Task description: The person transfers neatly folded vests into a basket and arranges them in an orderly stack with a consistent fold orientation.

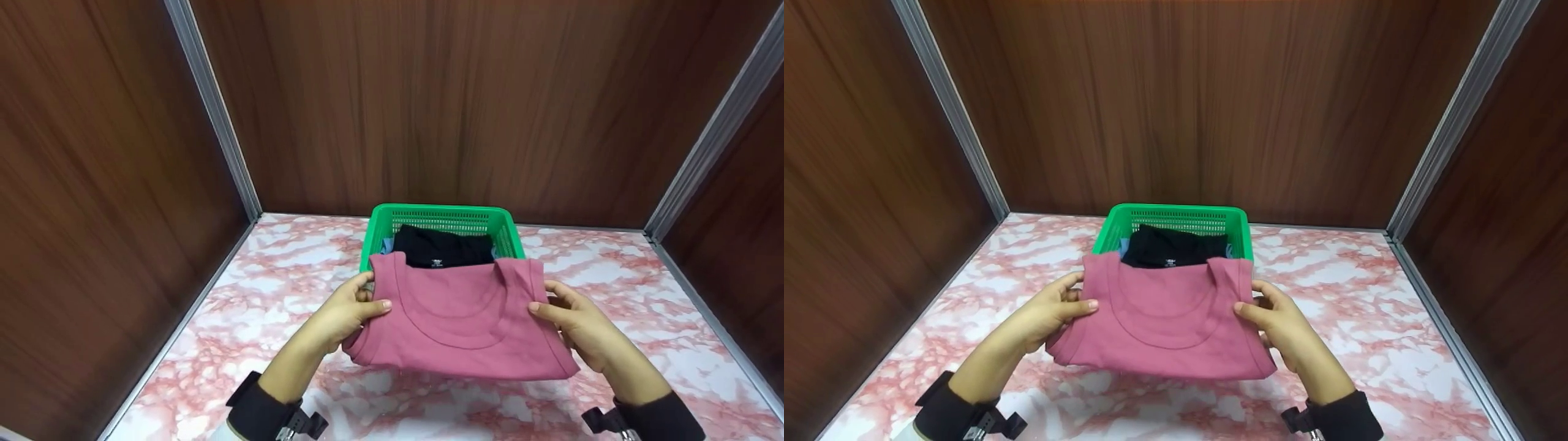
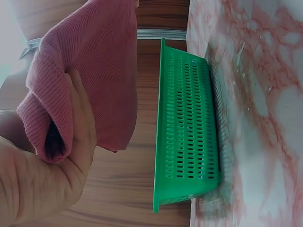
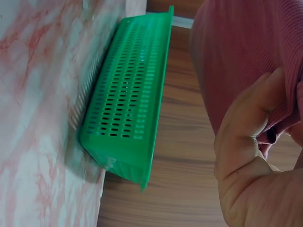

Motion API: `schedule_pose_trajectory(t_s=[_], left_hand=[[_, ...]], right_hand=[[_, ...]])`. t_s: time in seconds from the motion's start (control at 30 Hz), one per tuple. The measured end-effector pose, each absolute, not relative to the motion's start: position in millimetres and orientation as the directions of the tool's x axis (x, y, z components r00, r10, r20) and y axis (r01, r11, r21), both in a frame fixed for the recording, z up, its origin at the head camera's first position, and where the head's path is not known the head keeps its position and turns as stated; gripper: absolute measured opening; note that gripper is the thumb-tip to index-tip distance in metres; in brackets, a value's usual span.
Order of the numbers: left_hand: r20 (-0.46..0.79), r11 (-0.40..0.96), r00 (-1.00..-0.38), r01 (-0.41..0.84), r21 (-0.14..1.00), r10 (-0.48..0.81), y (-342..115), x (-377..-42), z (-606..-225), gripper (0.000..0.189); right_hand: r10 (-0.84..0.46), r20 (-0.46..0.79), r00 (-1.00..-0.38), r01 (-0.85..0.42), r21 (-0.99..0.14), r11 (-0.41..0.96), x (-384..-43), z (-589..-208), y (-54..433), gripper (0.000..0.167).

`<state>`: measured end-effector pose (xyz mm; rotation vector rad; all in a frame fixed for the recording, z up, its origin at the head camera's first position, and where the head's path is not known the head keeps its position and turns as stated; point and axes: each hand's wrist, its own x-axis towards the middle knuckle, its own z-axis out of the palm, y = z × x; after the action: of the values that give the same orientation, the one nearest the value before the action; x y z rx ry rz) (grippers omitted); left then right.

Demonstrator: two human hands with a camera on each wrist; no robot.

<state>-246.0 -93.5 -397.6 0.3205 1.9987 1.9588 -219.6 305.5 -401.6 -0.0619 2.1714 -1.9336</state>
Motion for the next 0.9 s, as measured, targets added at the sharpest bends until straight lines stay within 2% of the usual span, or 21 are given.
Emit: schedule_pose_trajectory(t_s=[0.27,0.9], left_hand=[[-0.065,0.048,-0.930,-0.051,0.998,0.363,-93,-258,-392,0.061],[-0.054,0.057,-0.940,-0.037,0.998,0.337,-93,-297,-373,0.066]], right_hand=[[-0.203,-0.107,-0.973,0.083,-0.989,0.122,-229,-397,305,0.046],[-0.185,-0.112,-0.976,0.098,-0.992,0.083,-266,-378,301,0.052]])
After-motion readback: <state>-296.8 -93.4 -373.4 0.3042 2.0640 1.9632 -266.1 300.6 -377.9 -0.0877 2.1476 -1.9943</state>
